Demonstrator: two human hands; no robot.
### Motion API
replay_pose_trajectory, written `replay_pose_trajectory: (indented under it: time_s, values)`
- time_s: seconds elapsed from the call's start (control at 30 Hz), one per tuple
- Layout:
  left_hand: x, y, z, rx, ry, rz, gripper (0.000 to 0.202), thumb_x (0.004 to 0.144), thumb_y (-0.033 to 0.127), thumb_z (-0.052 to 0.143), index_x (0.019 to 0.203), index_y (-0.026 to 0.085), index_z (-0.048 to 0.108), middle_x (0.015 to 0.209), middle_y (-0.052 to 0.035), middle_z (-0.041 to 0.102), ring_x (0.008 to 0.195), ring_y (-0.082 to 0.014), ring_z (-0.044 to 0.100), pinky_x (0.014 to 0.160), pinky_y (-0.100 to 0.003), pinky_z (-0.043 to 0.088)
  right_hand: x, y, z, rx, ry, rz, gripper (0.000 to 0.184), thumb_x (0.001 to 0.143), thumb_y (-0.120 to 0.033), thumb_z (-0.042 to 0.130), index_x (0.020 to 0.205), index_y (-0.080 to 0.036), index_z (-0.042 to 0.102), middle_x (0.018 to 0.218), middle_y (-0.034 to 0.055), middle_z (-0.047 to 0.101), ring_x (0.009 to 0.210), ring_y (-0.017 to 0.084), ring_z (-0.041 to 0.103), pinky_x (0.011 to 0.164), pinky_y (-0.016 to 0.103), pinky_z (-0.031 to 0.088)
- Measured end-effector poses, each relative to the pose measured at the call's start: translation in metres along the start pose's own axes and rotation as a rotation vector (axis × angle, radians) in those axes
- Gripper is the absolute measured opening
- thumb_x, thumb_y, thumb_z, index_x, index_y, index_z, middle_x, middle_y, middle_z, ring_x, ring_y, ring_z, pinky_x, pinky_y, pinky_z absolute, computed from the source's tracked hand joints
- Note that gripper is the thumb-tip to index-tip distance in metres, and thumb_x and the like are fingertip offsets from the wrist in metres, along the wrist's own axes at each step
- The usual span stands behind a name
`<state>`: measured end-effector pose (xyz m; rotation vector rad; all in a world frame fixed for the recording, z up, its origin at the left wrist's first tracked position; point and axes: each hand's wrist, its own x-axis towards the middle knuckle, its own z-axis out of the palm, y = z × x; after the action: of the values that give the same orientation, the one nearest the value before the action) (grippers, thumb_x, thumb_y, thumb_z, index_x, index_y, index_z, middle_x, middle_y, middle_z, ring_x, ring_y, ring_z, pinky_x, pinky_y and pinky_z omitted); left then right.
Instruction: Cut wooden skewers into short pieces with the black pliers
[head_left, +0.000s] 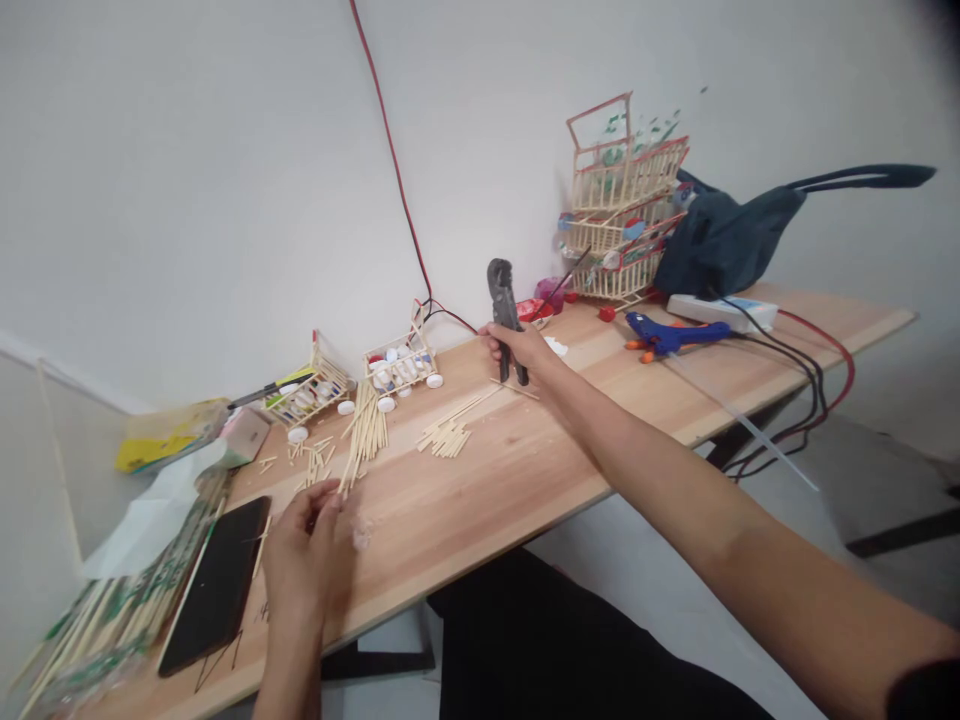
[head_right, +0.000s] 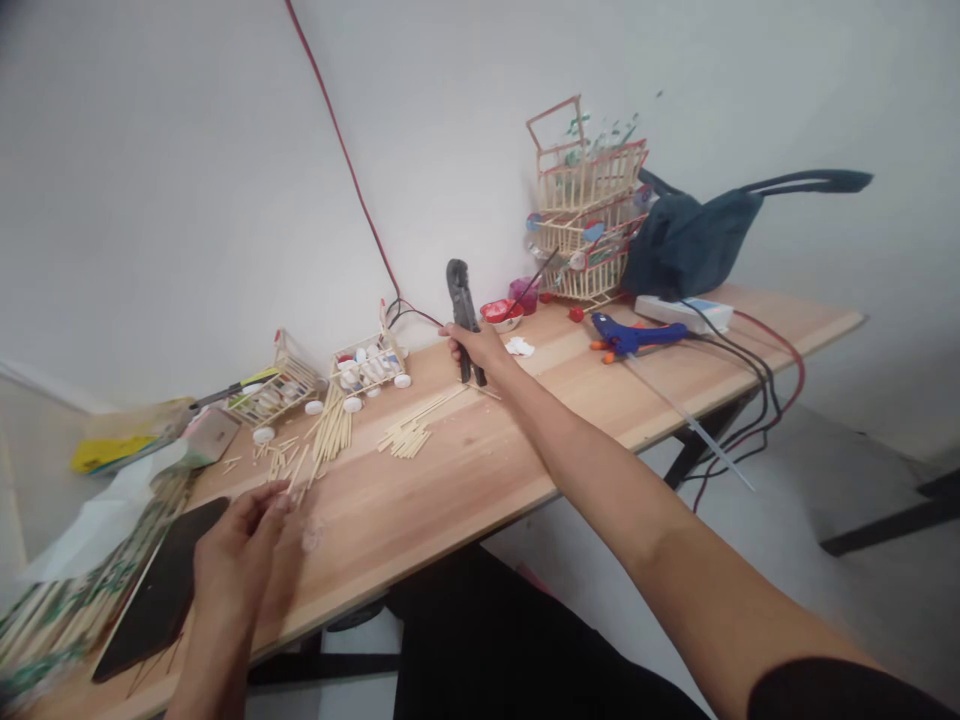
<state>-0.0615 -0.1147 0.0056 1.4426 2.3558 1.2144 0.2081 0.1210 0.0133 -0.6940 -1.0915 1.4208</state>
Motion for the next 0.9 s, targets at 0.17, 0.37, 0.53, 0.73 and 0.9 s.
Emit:
replay_pose_trajectory:
  time_s: [0.17, 0.37, 0.53, 0.73, 0.9]
  values:
    - [-0.003, 0.041, 0.033, -0.521, -0.197, -0.090, 0.037, 0.069, 0.043, 0.070, 0.093, 0.015, 0.069, 0.077, -0.0022, 0.066, 0.061, -0.0113, 0.049, 0.061, -0.025, 0.039, -0.015, 0.006, 0.016, -0.194, -0.239, 0.004, 0.027, 0.073, -0.037, 0.071, 0.081, -0.012, 0.064, 0.055, -0.0037, 0.051, 0.046, 0.007, 0.047, 0.043, 0.019, 0.040]
    - [-0.007, 0.074, 0.064, -0.894, -0.351, -0.220, 0.036, 0.058, 0.038, 0.080, 0.081, 0.012, 0.069, 0.075, -0.0029, 0.064, 0.058, -0.0076, 0.046, 0.051, -0.020, 0.033, -0.040, 0.008, 0.036, -0.369, -0.658, -0.037, 0.031, 0.080, -0.044, 0.063, 0.090, -0.015, 0.062, 0.063, -0.0027, 0.055, 0.054, 0.009, 0.051, 0.048, 0.020, 0.043]
    - [-0.009, 0.072, 0.066, -0.856, -0.403, -0.216, 0.033, 0.063, 0.037, 0.078, 0.084, 0.012, 0.070, 0.069, -0.0007, 0.061, 0.055, -0.0056, 0.044, 0.050, -0.019, 0.031, -0.050, 0.011, 0.045, -0.487, -0.748, -0.089, 0.022, 0.078, -0.036, 0.065, 0.075, -0.015, 0.059, 0.065, -0.0013, 0.060, 0.058, 0.009, 0.054, 0.053, 0.019, 0.043]
    - [-0.011, 0.075, 0.065, -0.825, -0.429, -0.210, 0.034, 0.064, 0.040, 0.077, 0.081, 0.012, 0.069, 0.065, 0.0004, 0.058, 0.054, -0.0059, 0.043, 0.050, -0.019, 0.031, -0.054, 0.010, 0.048, -0.356, -0.730, -0.068, 0.026, 0.080, -0.041, 0.063, 0.083, -0.015, 0.058, 0.067, -0.0011, 0.058, 0.059, 0.010, 0.053, 0.051, 0.019, 0.042]
    - [-0.013, 0.072, 0.058, -0.652, -0.463, -0.139, 0.033, 0.066, 0.042, 0.075, 0.080, 0.014, 0.068, 0.062, 0.0023, 0.055, 0.052, -0.0066, 0.040, 0.050, -0.020, 0.030, -0.051, 0.009, 0.047, -0.328, -0.610, -0.062, 0.029, 0.079, -0.044, 0.063, 0.079, -0.016, 0.057, 0.065, -0.0008, 0.057, 0.057, 0.010, 0.053, 0.049, 0.019, 0.042]
